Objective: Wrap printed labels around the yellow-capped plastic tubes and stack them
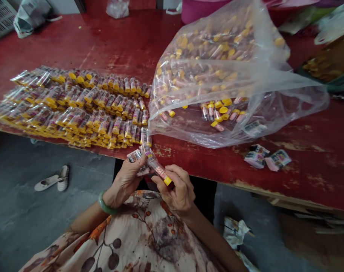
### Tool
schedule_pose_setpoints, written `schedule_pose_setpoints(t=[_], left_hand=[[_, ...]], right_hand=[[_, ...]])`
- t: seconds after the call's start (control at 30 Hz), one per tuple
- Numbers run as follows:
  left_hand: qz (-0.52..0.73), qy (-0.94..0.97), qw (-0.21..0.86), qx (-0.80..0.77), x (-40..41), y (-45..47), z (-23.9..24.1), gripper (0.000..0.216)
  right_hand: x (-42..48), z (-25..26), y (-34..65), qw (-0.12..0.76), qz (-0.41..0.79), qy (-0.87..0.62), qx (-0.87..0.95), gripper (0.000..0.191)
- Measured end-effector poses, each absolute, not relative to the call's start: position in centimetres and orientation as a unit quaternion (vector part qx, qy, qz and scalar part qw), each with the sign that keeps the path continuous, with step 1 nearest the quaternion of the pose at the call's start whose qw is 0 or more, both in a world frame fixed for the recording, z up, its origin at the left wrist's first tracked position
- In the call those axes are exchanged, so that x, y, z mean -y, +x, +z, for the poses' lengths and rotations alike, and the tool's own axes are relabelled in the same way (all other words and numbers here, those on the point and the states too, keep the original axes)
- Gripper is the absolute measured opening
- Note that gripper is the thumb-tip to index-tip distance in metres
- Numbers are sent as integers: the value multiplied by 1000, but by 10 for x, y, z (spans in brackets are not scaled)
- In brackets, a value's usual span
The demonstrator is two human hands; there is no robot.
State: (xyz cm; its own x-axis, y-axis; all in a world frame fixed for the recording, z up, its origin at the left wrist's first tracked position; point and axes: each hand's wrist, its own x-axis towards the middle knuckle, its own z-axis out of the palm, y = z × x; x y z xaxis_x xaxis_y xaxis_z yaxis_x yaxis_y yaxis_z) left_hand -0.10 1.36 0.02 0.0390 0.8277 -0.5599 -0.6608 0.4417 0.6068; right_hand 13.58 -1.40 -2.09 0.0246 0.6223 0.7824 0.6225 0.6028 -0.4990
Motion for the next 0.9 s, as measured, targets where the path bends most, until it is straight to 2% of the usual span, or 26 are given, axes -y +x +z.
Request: schedule_pose_setpoints(t=[0.2, 0.33, 0.4, 0.63, 0.9], left_hand=[[537, 102, 707, -449, -12, -2, -5, 29], [532, 100, 718, -438, -14, -9, -4, 30], [518, 109, 735, -424, -15, -11, -2, 32], [469, 132, 778, -397, -9, -5, 4, 33], [457, 143, 777, -408, -7, 0, 5, 31]], right_hand=[[2, -26, 130, 558, 1, -403, 725, 42], [-1, -17, 144, 466, 190, -364, 784, 39], [0, -13, 149, 469, 230, -383, 762, 40], [3, -8, 139, 574, 177, -396, 695, 39], [6, -2, 134, 594, 141, -433, 663, 31]])
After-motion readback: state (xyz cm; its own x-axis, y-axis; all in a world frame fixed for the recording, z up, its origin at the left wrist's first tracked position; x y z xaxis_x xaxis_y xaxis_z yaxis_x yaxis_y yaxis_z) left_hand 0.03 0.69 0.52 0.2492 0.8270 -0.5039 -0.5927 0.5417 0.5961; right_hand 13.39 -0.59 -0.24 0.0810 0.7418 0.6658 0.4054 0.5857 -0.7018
